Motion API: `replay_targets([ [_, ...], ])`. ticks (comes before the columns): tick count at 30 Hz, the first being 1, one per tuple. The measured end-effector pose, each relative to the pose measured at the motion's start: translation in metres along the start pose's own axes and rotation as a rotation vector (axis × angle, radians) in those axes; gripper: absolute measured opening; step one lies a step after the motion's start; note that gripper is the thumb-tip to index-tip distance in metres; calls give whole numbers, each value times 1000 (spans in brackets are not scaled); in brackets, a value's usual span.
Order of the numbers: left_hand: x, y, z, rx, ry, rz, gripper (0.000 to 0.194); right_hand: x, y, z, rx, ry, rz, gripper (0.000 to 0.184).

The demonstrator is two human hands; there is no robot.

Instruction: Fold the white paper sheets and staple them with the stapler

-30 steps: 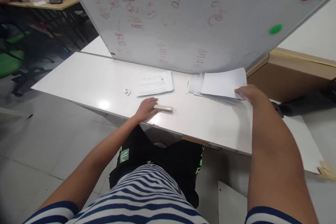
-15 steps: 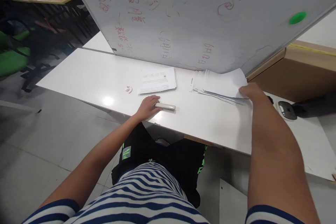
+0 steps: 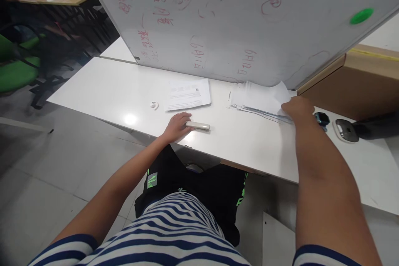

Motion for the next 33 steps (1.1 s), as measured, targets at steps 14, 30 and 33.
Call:
replay_targets([
  [14, 1, 1, 0, -10, 3, 6, 31, 9, -10, -24, -352, -214, -166, 87],
  [30, 2, 4, 0, -41, 4, -22, 31, 266, 163, -49, 146, -110, 1291, 53],
  [33, 2, 5, 1, -33, 9, -15, 29, 274, 162, -63, 169, -34, 1307, 49],
])
Point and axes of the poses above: each hand's wrist, its own y-axis away from the middle knuckle, its own z-axis out of the back of the hand, x = y × z, the point moved 1 cm from there along -y, towards the middle knuckle, and after that the axes turned 15 degrees about -y, right-handed, at the moved point
